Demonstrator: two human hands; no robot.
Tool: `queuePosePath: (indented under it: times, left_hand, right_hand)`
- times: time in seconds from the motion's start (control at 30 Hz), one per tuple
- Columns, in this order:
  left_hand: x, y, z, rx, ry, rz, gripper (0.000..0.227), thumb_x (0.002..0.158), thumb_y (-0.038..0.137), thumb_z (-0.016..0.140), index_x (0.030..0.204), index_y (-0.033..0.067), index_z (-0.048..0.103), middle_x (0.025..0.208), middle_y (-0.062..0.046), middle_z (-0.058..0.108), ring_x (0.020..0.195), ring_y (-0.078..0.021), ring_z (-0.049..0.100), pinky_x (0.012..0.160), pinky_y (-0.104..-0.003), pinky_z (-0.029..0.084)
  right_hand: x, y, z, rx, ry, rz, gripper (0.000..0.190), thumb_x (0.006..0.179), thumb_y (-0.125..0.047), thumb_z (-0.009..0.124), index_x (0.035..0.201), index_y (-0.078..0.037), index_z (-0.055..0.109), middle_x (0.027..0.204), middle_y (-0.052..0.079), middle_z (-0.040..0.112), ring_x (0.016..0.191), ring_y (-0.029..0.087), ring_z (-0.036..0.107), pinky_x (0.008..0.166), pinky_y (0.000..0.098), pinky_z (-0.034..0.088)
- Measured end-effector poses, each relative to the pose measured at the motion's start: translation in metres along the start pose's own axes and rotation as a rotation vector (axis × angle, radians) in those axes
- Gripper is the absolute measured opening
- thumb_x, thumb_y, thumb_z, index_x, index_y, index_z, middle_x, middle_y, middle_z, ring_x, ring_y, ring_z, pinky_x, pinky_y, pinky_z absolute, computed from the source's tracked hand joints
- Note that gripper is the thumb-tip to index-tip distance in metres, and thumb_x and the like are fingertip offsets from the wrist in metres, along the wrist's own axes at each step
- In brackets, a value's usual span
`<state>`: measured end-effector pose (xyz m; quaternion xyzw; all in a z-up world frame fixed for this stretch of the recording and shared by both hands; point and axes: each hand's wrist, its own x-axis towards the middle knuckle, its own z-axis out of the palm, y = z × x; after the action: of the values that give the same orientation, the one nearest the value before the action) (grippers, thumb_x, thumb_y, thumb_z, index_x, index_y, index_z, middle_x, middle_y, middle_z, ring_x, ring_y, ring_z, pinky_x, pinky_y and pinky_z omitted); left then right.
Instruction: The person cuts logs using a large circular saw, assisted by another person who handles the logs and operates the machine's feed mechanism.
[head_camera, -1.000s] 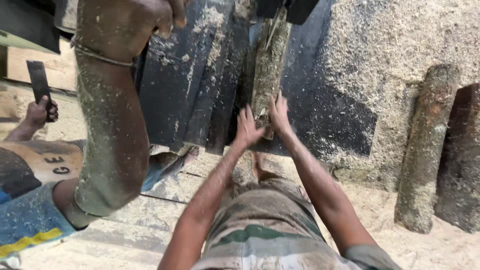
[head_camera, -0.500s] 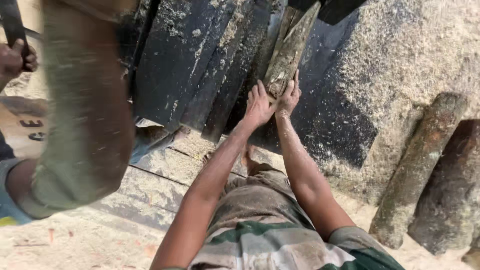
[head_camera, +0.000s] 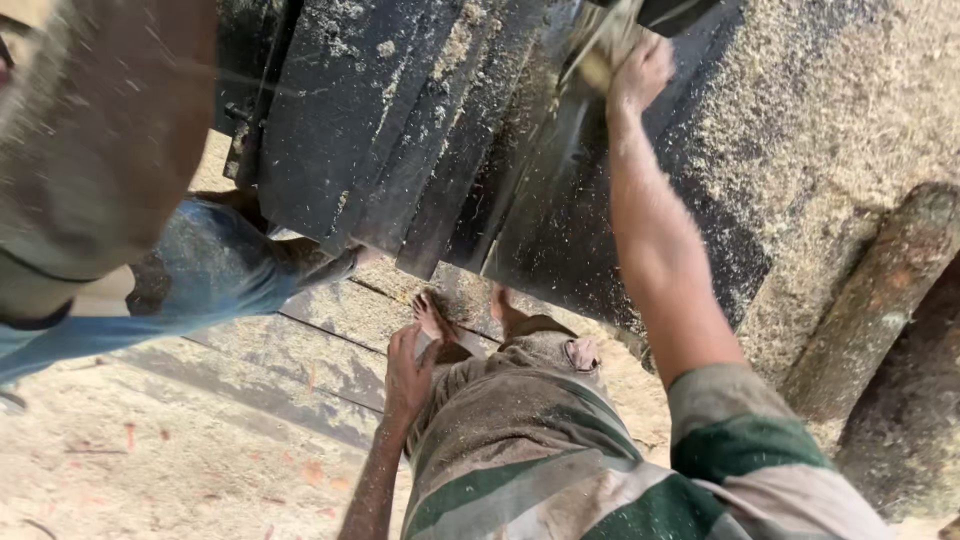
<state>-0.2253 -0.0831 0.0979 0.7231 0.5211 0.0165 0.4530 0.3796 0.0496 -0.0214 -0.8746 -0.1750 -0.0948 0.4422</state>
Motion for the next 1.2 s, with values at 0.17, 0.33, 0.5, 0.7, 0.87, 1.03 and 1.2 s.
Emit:
queuePosePath:
  times: [0.17, 0.33, 0.5, 0.7, 0.87, 1.03, 1.2]
  left_hand:
    - [0.012, 0.006, -0.012, -0.017, 0.282, 0.161, 0.059, 0.104, 0.052, 0.057, 0.135, 0.0019, 0.059, 0.131, -0.018, 0.062, 0.123, -0.0334, 0.061, 0.104, -0.045, 0.053]
    - [0.054, 0.041, -0.037, -0.017, 0.342, 0.178, 0.057, 0.098, 0.041, 0.064, 0.139, 0.0019, 0.054, 0.134, -0.019, 0.058, 0.122, -0.0335, 0.058, 0.098, -0.050, 0.053]
    - [0.088, 0.045, -0.073, 0.136, 0.318, 0.225, 0.066, 0.096, 0.041, 0.071, 0.142, -0.0007, 0.049, 0.142, -0.027, 0.044, 0.129, -0.0384, 0.048, 0.100, -0.055, 0.049]
    - [0.120, 0.027, -0.111, 0.509, 0.413, 0.453, 0.073, 0.095, 0.038, 0.076, 0.140, -0.0102, 0.045, 0.135, -0.026, 0.045, 0.123, -0.0424, 0.047, 0.101, -0.054, 0.046]
    - [0.158, 0.024, -0.117, 0.643, 0.421, 0.455, 0.045, 0.105, 0.034, 0.072, 0.117, -0.0033, 0.049, 0.120, -0.023, 0.049, 0.118, -0.0415, 0.049, 0.099, -0.055, 0.046]
    - [0.147, -0.011, -0.112, 0.209, 0.264, 0.529, 0.040, 0.110, 0.038, 0.053, 0.117, -0.0007, 0.047, 0.104, -0.015, 0.053, 0.081, -0.0235, 0.057, 0.061, -0.037, 0.055]
    - [0.068, -0.069, -0.033, -0.415, -0.116, 0.207, 0.075, 0.101, 0.055, 0.034, 0.155, 0.0059, 0.017, 0.064, 0.001, 0.051, 0.047, -0.0081, 0.043, 0.032, -0.025, 0.038]
  right_hand:
    - [0.015, 0.000, -0.046, -0.020, -0.164, 0.221, 0.048, 0.114, -0.044, 0.041, 0.123, -0.008, 0.072, 0.123, 0.013, 0.074, 0.115, 0.024, 0.070, 0.106, 0.0402, 0.057]
    - [-0.140, 0.015, -0.161, -0.382, -0.248, -0.246, 0.066, 0.113, -0.037, 0.042, 0.164, 0.002, 0.026, 0.171, 0.022, 0.028, 0.157, 0.036, 0.028, 0.129, 0.0501, 0.020]
    - [-0.228, 0.023, -0.242, -0.378, -0.336, -0.226, 0.064, 0.108, -0.039, 0.049, 0.158, -0.001, 0.036, 0.166, 0.018, 0.037, 0.151, 0.033, 0.036, 0.125, 0.0491, 0.026]
    - [-0.203, 0.000, -0.260, 0.162, -0.223, 0.330, 0.065, 0.102, -0.045, 0.057, 0.147, 0.001, 0.051, 0.142, 0.022, 0.061, 0.128, 0.029, 0.063, 0.107, 0.0408, 0.051]
    - [-0.233, -0.027, -0.224, -0.199, -0.558, 0.217, 0.130, 0.078, -0.058, 0.087, 0.158, 0.002, 0.004, 0.154, 0.033, 0.031, 0.131, 0.051, 0.038, 0.108, 0.0600, 0.035]
    - [-0.316, -0.026, -0.239, -0.348, -0.450, 0.165, 0.127, 0.079, -0.044, 0.081, 0.166, -0.007, -0.003, 0.158, 0.028, 0.037, 0.135, 0.048, 0.046, 0.117, 0.0642, 0.037]
    - [-0.324, -0.023, -0.237, -0.393, -0.402, 0.099, 0.130, 0.077, -0.041, 0.084, 0.164, -0.005, -0.006, 0.151, 0.031, 0.038, 0.127, 0.046, 0.047, 0.110, 0.0669, 0.034]
